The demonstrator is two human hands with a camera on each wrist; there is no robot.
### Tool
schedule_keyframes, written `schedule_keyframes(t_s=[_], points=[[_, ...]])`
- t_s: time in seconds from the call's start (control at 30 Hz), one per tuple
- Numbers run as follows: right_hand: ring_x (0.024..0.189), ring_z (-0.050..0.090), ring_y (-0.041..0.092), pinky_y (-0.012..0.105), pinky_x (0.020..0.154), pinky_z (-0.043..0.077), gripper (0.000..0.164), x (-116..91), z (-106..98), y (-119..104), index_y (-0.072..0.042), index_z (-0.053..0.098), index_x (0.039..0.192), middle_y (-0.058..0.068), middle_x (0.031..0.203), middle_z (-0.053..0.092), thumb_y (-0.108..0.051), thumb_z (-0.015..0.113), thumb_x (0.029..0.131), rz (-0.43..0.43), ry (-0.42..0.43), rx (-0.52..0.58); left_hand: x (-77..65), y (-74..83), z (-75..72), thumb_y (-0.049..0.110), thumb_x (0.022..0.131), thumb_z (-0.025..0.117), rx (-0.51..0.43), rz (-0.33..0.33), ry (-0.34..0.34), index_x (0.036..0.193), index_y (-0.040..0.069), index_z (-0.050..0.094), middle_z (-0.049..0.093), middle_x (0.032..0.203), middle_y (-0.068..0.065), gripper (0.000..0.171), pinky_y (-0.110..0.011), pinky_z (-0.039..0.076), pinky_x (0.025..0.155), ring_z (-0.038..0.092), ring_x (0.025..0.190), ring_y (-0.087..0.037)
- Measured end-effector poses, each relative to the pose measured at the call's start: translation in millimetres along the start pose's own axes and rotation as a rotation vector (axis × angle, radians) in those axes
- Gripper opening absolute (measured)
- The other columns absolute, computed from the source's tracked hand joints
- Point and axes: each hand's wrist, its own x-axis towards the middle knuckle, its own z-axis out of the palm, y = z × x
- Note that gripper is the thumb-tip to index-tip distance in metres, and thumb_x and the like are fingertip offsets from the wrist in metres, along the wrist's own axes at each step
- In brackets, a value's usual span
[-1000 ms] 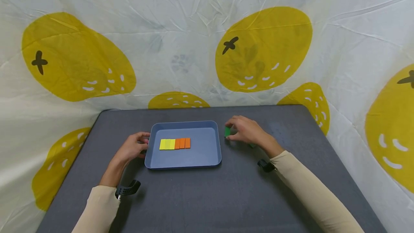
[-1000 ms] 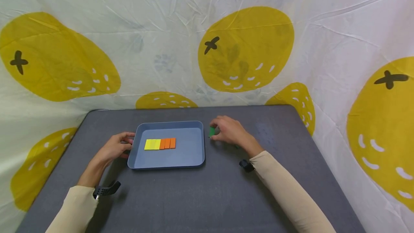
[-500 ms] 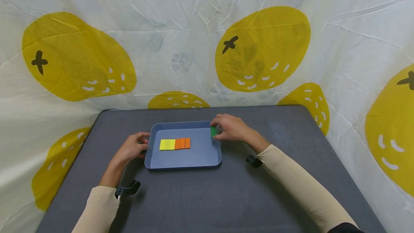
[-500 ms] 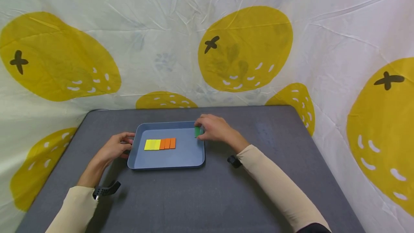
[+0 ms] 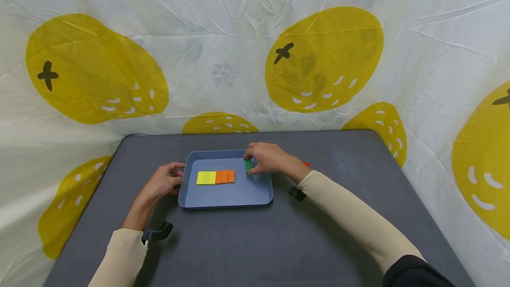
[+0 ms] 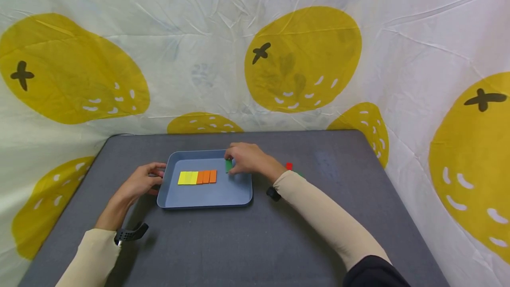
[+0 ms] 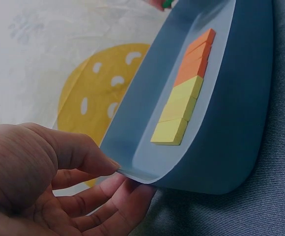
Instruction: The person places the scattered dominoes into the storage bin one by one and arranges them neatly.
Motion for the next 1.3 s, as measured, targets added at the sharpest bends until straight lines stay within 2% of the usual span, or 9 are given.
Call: schedule_keyframes(t_s=[0.17, 0.63, 1.03, 1.3], points=[[0.1, 0.061, 0.015, 0.038, 0.083, 0.056, 0.044, 13.2, 5.1, -5.5, -0.015, 0.072, 0.121, 0.001, 0.113, 0.063, -0.037, 0.083, 0.084, -0.031, -0.042, -0.038, -0.3, 0.8, 0.5, 0.002, 0.1, 0.054, 0.004, -0.004, 0.006, 0.15, -0.004, 0.041, 0.051, 0.127, -0.029, 0.052, -0.045, 0.061, 0.076, 0.061, 0.102, -0.036], [0.091, 0.058, 0.013, 0.032, 0.073, 0.054, 0.043, 43.4, 24.0, -24.1, -0.018, 0.072, 0.113, -0.002, 0.107, 0.064, -0.045, 0.084, 0.082, 0.002, -0.18, -0.187, 1.1, 1.8, 0.7, 0.001, 0.1, 0.054, 0.011, -0.007, 0.007, 0.15, -0.005, 0.04, 0.052, 0.127, -0.029, 0.053, -0.045, 0.061, 0.075, 0.061, 0.102, -0.036], [0.087, 0.056, 0.012, 0.028, 0.07, 0.052, 0.038, 44.7, 28.7, -31.3, -0.018, 0.073, 0.11, -0.002, 0.103, 0.062, -0.045, 0.081, 0.084, 0.018, -0.177, -0.209, 0.3, 2.2, -0.4, 0.002, 0.1, 0.053, 0.014, -0.001, 0.004, 0.15, -0.004, 0.04, 0.051, 0.127, -0.029, 0.053, -0.045, 0.061, 0.076, 0.061, 0.103, -0.038], [0.089, 0.056, 0.012, 0.028, 0.069, 0.052, 0.048, 40.6, 29.3, -31.3, -0.018, 0.071, 0.116, -0.001, 0.106, 0.062, -0.051, 0.082, 0.082, 0.016, -0.164, -0.187, 1.5, -0.9, 1.8, 0.001, 0.1, 0.053, 0.015, 0.002, 0.01, 0.15, -0.004, 0.04, 0.051, 0.127, -0.029, 0.052, -0.045, 0.061, 0.076, 0.061, 0.103, -0.037]])
